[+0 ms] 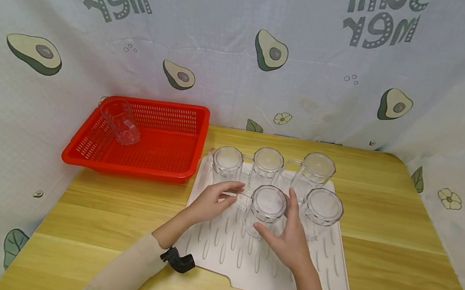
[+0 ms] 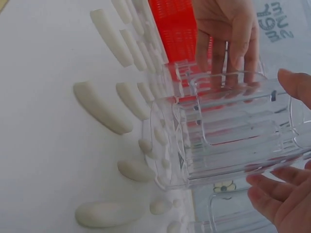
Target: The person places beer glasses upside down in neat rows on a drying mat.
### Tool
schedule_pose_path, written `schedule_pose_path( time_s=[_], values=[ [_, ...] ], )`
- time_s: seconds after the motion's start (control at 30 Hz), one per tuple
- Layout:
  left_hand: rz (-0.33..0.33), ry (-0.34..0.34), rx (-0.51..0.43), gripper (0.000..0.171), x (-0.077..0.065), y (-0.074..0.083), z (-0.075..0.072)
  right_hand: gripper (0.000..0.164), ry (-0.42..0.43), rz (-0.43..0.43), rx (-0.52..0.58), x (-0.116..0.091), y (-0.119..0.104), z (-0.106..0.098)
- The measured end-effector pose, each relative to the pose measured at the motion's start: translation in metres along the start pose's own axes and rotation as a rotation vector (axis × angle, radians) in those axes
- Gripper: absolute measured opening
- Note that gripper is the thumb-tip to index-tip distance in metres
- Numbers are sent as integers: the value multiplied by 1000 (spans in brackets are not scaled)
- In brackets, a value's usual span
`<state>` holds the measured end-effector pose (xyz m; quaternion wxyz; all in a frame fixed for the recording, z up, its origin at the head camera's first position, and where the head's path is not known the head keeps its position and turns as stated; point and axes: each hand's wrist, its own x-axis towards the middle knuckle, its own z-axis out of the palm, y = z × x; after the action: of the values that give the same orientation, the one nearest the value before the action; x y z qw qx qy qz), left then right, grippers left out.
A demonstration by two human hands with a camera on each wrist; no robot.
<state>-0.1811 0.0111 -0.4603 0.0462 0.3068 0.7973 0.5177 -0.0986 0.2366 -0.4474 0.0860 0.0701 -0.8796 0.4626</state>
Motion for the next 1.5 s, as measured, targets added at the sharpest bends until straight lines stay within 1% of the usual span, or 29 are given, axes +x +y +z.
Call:
schedule_pose_path(
  time_s=[0.17, 0.33, 0.53, 0.63, 0.7, 0.77, 0.87, 0.93, 1.03, 1.17, 1.3, 1.4, 1.5],
  values=[
    [-18, 32, 16, 36, -9, 0, -7, 110, 12, 42, -6, -5, -1, 0],
    [-12, 67, 28, 32, -20, 0, -17, 103, 14, 50, -42, -13, 0, 1],
    [-36, 115, 0, 24, -34, 2, -35, 94, -3, 43, -93, -26, 7, 3],
    [-39, 141, -4, 21, -42, 3, -46, 89, -11, 58, -109, -34, 11, 1],
    [-26, 172, -10, 19, -46, 4, -55, 85, -15, 66, -119, -40, 12, -1],
    [-9, 217, -15, 18, -50, 6, -65, 78, -19, 71, -137, -46, 13, -4],
    [19, 303, -16, 16, -53, 6, -81, 64, -23, 89, -177, -55, 15, -7],
    [16, 364, -6, 15, -54, 3, -92, 56, -23, 108, -198, -60, 17, -10],
    [-21, 443, 2, 16, -54, -4, -111, 47, -14, 129, -226, -66, 20, -14],
    [-95, 520, -24, 19, -55, -11, -137, 39, 10, 129, -275, -73, 27, -19],
    [-154, 584, -3, 21, -58, -16, -160, 39, 40, 121, -295, -79, 36, -23],
    [-205, 631, 13, 22, -57, -21, -173, 38, 68, 104, -297, -81, 43, -27],
    [-267, 677, 6, 22, -56, -24, -185, 36, 87, 79, -310, -82, 49, -30]
  ],
)
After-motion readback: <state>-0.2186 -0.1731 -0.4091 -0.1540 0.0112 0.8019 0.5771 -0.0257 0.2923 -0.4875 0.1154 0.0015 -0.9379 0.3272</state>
